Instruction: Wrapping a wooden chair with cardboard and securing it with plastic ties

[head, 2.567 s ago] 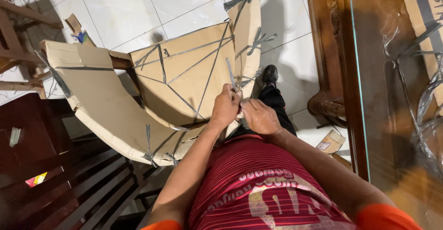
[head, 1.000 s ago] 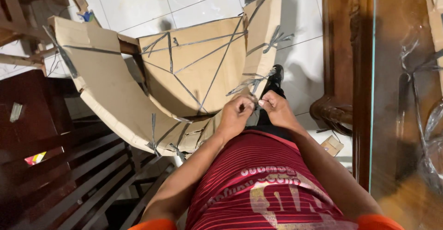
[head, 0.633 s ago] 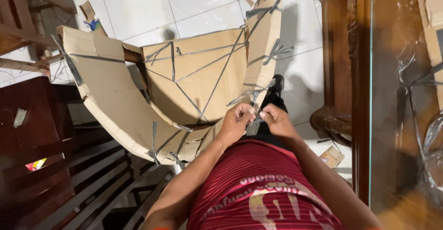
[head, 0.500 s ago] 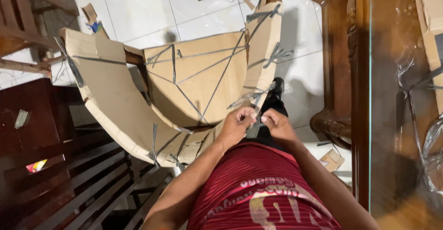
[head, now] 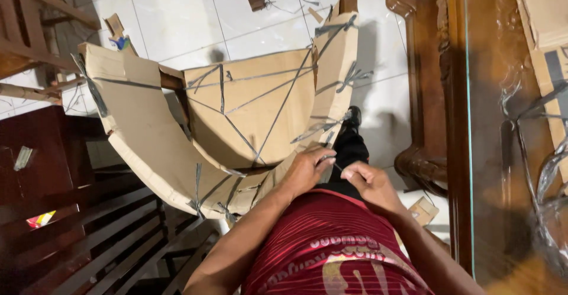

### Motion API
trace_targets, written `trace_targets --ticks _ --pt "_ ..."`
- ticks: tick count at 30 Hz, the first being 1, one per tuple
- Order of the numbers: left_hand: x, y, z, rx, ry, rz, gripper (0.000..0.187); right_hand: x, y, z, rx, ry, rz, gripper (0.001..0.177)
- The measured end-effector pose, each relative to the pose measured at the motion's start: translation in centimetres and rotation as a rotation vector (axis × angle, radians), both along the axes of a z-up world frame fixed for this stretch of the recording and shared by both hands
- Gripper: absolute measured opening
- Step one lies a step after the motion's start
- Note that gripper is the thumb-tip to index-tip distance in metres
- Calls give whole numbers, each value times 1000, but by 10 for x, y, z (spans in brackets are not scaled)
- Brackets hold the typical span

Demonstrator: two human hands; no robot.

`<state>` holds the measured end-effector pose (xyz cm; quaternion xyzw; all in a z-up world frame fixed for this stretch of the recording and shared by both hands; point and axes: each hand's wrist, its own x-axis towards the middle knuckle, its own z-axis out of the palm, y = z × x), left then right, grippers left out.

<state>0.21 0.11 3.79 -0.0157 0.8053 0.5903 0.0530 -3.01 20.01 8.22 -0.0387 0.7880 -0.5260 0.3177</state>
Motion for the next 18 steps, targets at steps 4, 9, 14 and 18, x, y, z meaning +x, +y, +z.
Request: trace_targets --ticks 4,9,14,18 --pt "6 -5 -12 45 13 -4 23 -13 -23 36 13 18 -12 15" --pt "4 -2 -3 230 21 118 22 -26 -49 42 -90 100 121 15" --pt "11 9 -33 304 -174 273 19 -48 -25 11 -42 226 -230 32" --pt "4 7 -31 209 -201 235 19 -23 -35 6 -9 -87 -140 31"
